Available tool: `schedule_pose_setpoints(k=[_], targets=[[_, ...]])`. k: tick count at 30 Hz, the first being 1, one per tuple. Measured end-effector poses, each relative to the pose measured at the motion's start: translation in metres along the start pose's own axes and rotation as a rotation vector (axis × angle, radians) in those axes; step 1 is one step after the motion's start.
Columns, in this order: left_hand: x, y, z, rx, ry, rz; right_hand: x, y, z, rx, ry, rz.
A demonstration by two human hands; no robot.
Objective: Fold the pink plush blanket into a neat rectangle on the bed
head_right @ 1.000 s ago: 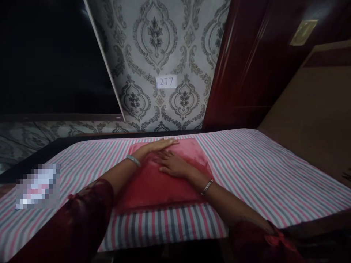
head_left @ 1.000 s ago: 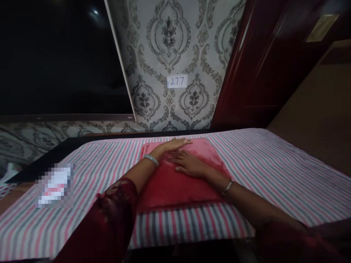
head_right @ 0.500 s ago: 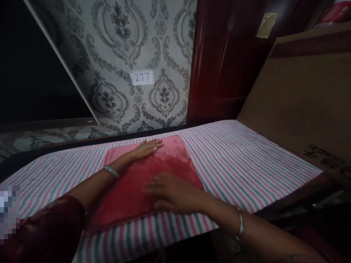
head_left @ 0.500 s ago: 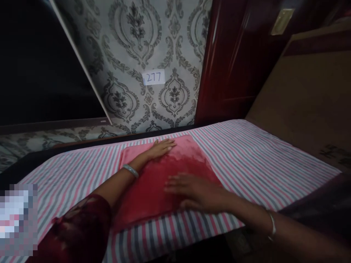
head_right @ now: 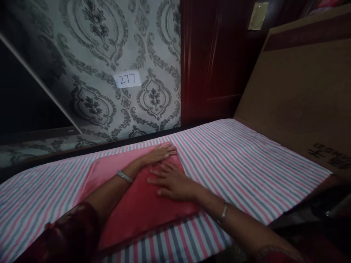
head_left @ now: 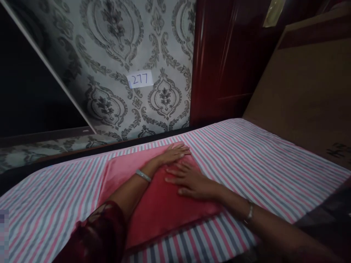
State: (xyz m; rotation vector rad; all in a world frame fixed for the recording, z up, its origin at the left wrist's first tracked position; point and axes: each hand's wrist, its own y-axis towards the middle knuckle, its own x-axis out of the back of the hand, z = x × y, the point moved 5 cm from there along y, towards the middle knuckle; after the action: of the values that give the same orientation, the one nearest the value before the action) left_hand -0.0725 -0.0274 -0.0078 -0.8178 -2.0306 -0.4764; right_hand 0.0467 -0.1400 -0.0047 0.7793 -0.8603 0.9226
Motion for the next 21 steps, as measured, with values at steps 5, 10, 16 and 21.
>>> schedule_pose_setpoints(k=[5,10,16,21], targets=[[0.002,-0.003,-0.008,-0.026,0.064,0.035,-0.007,-0.051,0.053,-0.053,0.252,0.184],[-0.004,-0.003,-0.007,-0.048,0.112,0.015,-0.008,-0.077,0.073,-0.168,0.369,0.256],[0.000,-0.001,-0.005,0.004,0.037,-0.019,0.017,-0.065,0.072,-0.136,0.375,0.050],[0.051,-0.027,-0.034,0.041,-0.204,-0.148,0.048,-0.055,0.053,-0.269,0.197,-0.331]])
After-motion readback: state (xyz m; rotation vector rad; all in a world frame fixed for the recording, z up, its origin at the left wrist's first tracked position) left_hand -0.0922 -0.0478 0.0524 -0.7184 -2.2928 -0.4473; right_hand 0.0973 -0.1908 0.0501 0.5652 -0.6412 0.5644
